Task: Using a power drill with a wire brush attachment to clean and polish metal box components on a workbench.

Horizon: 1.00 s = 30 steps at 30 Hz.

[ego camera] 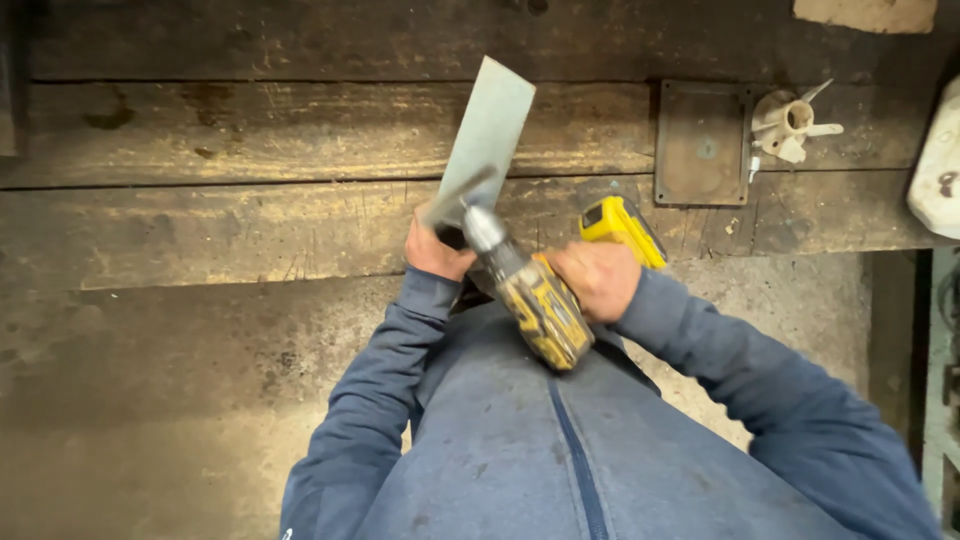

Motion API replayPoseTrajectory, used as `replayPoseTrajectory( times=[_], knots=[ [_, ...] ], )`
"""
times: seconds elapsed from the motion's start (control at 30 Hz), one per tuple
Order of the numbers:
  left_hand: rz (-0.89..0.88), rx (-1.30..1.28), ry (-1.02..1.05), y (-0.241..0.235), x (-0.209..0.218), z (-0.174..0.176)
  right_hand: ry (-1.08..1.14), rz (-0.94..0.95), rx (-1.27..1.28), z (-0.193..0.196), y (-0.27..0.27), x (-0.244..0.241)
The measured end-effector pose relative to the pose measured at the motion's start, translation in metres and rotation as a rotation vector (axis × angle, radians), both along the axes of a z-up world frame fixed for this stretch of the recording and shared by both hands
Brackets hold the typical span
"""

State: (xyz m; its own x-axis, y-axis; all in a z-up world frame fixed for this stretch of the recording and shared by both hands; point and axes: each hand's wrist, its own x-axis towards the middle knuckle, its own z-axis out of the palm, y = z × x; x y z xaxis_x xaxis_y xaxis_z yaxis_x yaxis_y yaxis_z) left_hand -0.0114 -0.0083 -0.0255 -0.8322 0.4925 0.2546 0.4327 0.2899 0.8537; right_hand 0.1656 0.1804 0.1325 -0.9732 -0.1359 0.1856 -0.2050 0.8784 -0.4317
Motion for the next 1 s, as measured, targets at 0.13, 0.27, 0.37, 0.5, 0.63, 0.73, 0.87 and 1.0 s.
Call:
replayPoseTrajectory(
  times=[0.13, 0.27, 0.37, 0.5, 0.63, 0.73, 0.87, 1.0],
  knots=[
    [0.001, -0.015, -0.042, -0.001, -0.001, 0.003, 0.005, -0.043, -0.048, -0.006, 0.001, 0.015],
    [0.018, -0.057, -0.095, 0.000, 0.000, 0.001, -0.047, -0.075, -0.103, 0.003, -0.003, 0.023],
    [-0.013, -0.024, -0.086, -0.004, -0.001, -0.002, -0.064, -0.121, -0.111, 0.000, -0.004, 0.015],
    [-0.027, -0.034, -0.061, -0.006, -0.006, -0.006, -0.016, -0.076, -0.114, -0.008, -0.006, 0.024],
    [-0.026, -0.031, -0.065, -0.004, -0.003, 0.004, -0.135, -0.135, -0.109, 0.007, -0.005, 0.013],
    [-0.028, -0.025, -0.058, -0.006, -0.004, 0.006, -0.215, -0.179, -0.120, 0.005, 0.000, 0.013],
    [-0.014, -0.077, -0.044, -0.005, -0.005, -0.010, -0.167, -0.108, -0.161, -0.007, -0.002, 0.028],
    [-0.035, -0.053, -0.017, -0.008, -0.008, -0.004, -0.063, -0.125, -0.100, -0.010, 0.002, -0.003]
  ],
)
